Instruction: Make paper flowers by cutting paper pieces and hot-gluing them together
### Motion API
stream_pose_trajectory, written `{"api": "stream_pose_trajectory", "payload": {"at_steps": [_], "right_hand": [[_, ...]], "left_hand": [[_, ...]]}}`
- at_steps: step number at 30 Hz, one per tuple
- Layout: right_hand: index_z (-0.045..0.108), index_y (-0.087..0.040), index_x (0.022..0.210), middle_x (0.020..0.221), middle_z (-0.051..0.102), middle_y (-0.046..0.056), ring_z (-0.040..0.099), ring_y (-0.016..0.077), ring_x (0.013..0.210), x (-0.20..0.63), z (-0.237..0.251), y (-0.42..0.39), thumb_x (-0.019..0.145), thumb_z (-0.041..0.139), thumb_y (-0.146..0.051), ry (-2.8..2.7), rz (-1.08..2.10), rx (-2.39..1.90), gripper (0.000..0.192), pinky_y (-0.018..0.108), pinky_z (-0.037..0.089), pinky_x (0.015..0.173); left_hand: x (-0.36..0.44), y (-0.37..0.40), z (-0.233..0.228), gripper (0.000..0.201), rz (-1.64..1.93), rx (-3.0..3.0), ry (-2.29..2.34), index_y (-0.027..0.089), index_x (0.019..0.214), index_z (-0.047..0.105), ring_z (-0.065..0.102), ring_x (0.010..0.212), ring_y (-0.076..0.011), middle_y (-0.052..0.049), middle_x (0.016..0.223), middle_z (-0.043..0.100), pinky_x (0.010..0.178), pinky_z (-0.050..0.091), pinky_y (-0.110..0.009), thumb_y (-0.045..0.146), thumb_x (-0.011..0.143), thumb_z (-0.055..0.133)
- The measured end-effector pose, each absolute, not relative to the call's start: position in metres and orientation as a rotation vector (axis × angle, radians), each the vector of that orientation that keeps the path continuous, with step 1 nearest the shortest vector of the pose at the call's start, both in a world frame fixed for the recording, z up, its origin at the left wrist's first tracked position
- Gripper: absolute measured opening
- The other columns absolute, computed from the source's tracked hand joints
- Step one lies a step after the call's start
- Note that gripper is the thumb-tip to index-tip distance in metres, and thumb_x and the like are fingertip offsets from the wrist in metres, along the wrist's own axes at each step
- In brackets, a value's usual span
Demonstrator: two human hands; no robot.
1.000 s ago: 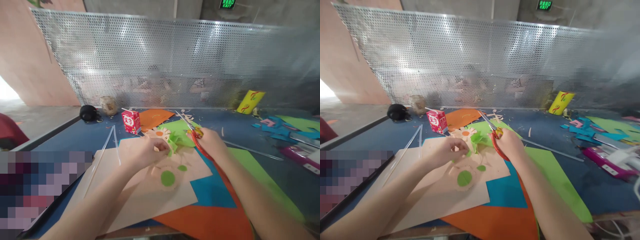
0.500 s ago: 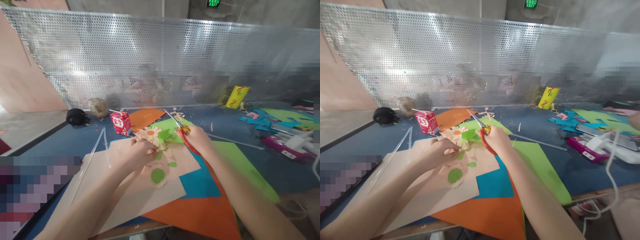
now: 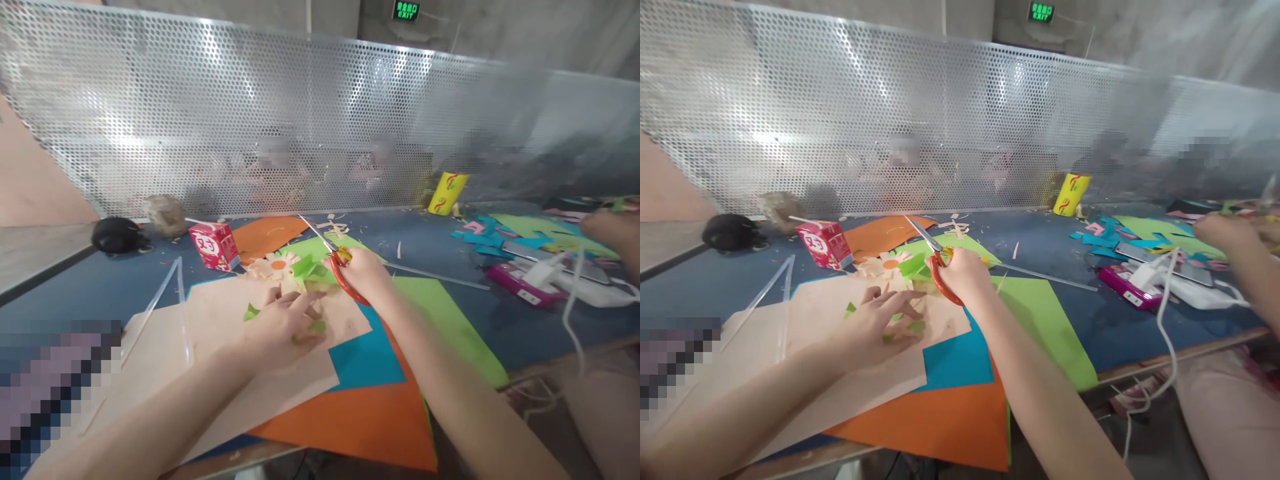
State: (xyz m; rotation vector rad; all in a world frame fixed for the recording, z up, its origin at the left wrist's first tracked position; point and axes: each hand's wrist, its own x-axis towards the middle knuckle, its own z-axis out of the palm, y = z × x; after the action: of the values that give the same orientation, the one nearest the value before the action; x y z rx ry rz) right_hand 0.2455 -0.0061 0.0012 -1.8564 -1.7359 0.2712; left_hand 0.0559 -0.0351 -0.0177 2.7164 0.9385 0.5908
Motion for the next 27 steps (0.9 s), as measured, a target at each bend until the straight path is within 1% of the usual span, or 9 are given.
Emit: {"api": "stream_pose_trajectory", "payload": {"at_steps": [1,3,6,12,17,20,24,27], "right_hand": [[0.054,-0.019,0.068,0.062,0.061,0.004,0.056,0.0176,0.058,0.246,0.001,-0.006,0.07,0.049,-0.057,-1.736,0.275,-1.857,0.038,0.023,0.034,0.048],[0.055,-0.019,0.07,0.063,0.061,0.004,0.057,0.018,0.059,0.246,0.001,-0.006,0.071,0.048,-0.058,-1.733,0.293,-1.855,0.039,0.023,0.034,0.048],[0.055,-0.019,0.07,0.065,0.062,0.004,0.058,0.0183,0.061,0.245,0.001,-0.006,0.072,0.048,-0.058,-1.735,0.307,-1.845,0.039,0.023,0.034,0.048],[0.055,-0.02,0.069,0.067,0.063,0.005,0.058,0.0188,0.064,0.242,0.003,-0.008,0.072,0.05,-0.052,-1.804,0.306,-1.832,0.033,0.023,0.035,0.051],[0.056,-0.019,0.073,0.072,0.065,0.006,0.058,0.0177,0.064,0.237,-0.001,-0.01,0.076,0.048,-0.046,-1.909,0.246,-1.829,0.028,0.022,0.033,0.049],[0.056,-0.019,0.069,0.068,0.064,0.007,0.058,0.018,0.061,0.233,-0.007,-0.008,0.074,0.05,-0.042,-1.959,0.211,-1.86,0.024,0.022,0.03,0.047],[0.055,-0.019,0.064,0.066,0.064,0.007,0.058,0.0197,0.063,0.23,-0.013,-0.002,0.07,0.055,-0.042,-1.985,0.193,-1.856,0.024,0.023,0.03,0.047],[0.054,-0.019,0.063,0.065,0.063,0.007,0.057,0.0186,0.062,0.231,-0.013,0.001,0.072,0.051,-0.043,-1.966,0.184,-1.857,0.026,0.023,0.03,0.047]], "left_hand": [[0.057,-0.035,-0.019,0.046,0.562,2.7,0.952,0.023,0.118,0.036,0.054,0.097,-0.0214,0.0,0.092,0.068,0.082,0.021,-0.037,0.029,0.075,0.053],[0.058,-0.033,-0.02,0.05,0.519,2.676,0.987,0.024,0.123,0.032,0.053,0.099,-0.0221,0.0,0.092,0.069,0.08,0.022,-0.036,0.028,0.076,0.052],[0.059,-0.032,-0.021,0.048,0.517,2.657,1.03,0.024,0.122,0.035,0.054,0.097,-0.022,-0.001,0.09,0.071,0.08,0.023,-0.036,0.028,0.077,0.052],[0.062,-0.036,-0.024,0.042,0.556,2.626,1.039,0.026,0.116,0.041,0.056,0.089,-0.0207,0.0,0.087,0.071,0.08,0.026,-0.037,0.018,0.076,0.049],[0.063,-0.038,-0.024,0.036,0.55,2.592,1.025,0.025,0.111,0.043,0.058,0.086,-0.0199,0.0,0.089,0.07,0.082,0.029,-0.038,0.016,0.077,0.046],[0.064,-0.038,-0.025,0.033,0.551,2.587,0.997,0.024,0.109,0.045,0.059,0.084,-0.0187,0.001,0.085,0.069,0.082,0.033,-0.036,0.015,0.077,0.045],[0.063,-0.038,-0.024,0.034,0.538,2.514,1.034,0.024,0.111,0.046,0.059,0.084,-0.0183,0.001,0.085,0.068,0.076,0.04,-0.031,0.02,0.076,0.047],[0.06,-0.037,-0.023,0.045,0.547,2.503,1.087,0.023,0.115,0.044,0.058,0.087,-0.0208,-0.002,0.091,0.067,0.078,0.041,-0.034,0.03,0.073,0.055]]}}
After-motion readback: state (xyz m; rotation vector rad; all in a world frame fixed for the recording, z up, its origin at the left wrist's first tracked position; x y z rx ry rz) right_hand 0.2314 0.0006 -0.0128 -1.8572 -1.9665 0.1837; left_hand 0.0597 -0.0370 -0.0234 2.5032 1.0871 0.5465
